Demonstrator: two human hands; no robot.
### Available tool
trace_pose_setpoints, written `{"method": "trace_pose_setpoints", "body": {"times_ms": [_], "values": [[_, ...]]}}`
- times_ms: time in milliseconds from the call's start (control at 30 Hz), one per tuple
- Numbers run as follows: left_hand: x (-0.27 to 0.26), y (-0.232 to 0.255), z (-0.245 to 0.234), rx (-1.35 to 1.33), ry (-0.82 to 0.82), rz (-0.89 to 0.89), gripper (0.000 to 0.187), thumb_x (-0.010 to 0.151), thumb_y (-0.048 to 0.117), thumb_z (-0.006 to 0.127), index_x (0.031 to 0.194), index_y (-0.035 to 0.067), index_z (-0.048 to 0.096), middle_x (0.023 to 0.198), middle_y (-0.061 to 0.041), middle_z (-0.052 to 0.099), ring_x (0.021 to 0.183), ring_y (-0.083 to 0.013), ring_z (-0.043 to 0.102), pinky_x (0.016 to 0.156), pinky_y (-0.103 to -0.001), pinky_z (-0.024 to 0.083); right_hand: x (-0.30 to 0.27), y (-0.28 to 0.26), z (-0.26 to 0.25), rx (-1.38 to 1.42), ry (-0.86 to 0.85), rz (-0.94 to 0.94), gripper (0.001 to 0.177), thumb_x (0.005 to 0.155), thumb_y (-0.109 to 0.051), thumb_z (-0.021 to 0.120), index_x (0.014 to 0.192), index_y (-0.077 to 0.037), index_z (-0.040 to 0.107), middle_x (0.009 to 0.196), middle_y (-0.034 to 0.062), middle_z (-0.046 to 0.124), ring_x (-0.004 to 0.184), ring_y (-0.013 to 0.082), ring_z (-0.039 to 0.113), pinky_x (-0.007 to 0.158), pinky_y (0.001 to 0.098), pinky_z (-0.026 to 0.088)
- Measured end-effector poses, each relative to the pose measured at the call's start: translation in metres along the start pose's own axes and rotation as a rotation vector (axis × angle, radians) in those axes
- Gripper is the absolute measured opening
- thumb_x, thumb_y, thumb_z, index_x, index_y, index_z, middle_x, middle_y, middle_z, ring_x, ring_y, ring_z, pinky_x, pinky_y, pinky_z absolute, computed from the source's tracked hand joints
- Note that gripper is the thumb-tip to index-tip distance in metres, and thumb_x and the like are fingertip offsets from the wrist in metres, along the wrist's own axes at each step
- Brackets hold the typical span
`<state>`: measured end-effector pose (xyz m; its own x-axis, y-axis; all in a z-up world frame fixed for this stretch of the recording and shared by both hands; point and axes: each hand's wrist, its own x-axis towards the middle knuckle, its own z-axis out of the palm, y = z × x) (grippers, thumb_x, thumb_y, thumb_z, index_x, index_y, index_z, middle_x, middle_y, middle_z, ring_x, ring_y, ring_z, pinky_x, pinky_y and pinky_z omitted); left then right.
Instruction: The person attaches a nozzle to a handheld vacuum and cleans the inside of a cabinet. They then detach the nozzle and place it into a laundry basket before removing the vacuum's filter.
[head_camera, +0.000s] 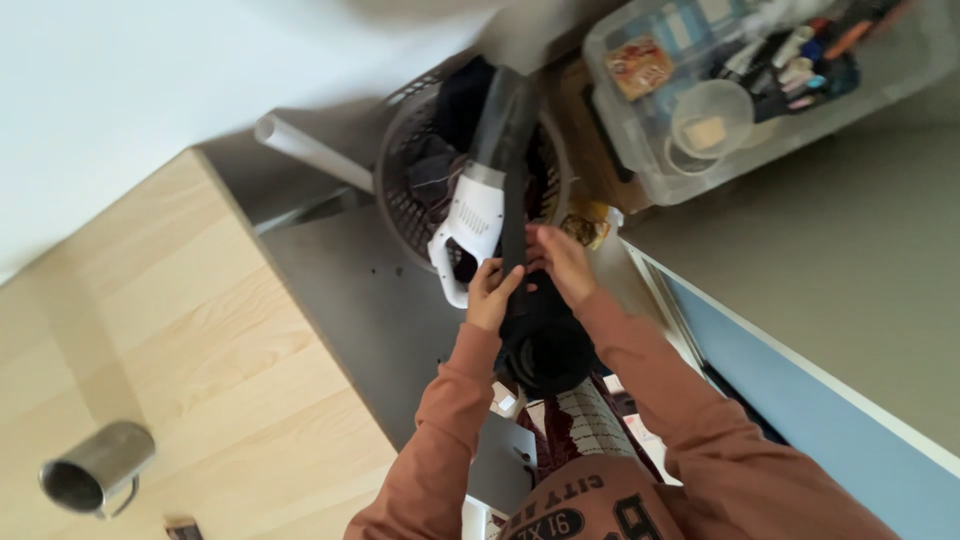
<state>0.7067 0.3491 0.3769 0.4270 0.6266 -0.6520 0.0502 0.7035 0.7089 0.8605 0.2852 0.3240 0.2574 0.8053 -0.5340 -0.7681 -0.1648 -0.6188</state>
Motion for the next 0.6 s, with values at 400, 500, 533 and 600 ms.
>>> {"method": "trace_pose_setpoints", "body": {"times_ms": [400,500,533,600], "values": [[0.044,-0.062,0.07,0.46,-0.148,0.005,0.05,0.093,0.036,0.073,0.13,0.004,0.063,0.123,-0.008,0.069,0.11,-0.0191,0.065,0.087,-0.036,0.053,-0.045,-0.003,-0.095,0.272,0.489,-0.424,0.035,0.095,-0.017,0.077,0.12,0.005,0.065,0.106,0.0084,0.069,0.092,0.0178,0.066,0.078,0.0334,0.053],[0.06,-0.064,0.091,0.522,-0.192,-0.063,0.049,0.093,0.039,0.07,0.13,0.008,0.062,0.124,-0.008,0.068,0.112,-0.0199,0.065,0.09,-0.036,0.053,-0.033,-0.014,-0.127,0.304,0.604,-0.394,0.04,0.093,-0.021,0.076,0.12,0.006,0.065,0.108,0.0084,0.071,0.096,0.0187,0.068,0.083,0.0355,0.056],[0.065,-0.068,0.097,0.534,-0.193,-0.044,0.047,0.094,0.038,0.069,0.129,0.008,0.063,0.124,-0.009,0.068,0.11,-0.0208,0.065,0.089,-0.036,0.053,-0.023,-0.019,-0.138,0.295,0.664,-0.4,0.041,0.092,-0.021,0.077,0.119,0.007,0.065,0.108,0.0082,0.071,0.096,0.0184,0.068,0.083,0.0352,0.057],[0.076,-0.082,0.102,0.557,-0.191,-0.006,0.044,0.094,0.036,0.068,0.128,0.008,0.065,0.123,-0.01,0.069,0.105,-0.0226,0.065,0.086,-0.038,0.053,-0.002,-0.031,-0.154,0.277,0.781,-0.407,0.043,0.09,-0.022,0.08,0.118,0.007,0.066,0.108,0.0079,0.069,0.096,0.0178,0.068,0.084,0.0345,0.057]]}}
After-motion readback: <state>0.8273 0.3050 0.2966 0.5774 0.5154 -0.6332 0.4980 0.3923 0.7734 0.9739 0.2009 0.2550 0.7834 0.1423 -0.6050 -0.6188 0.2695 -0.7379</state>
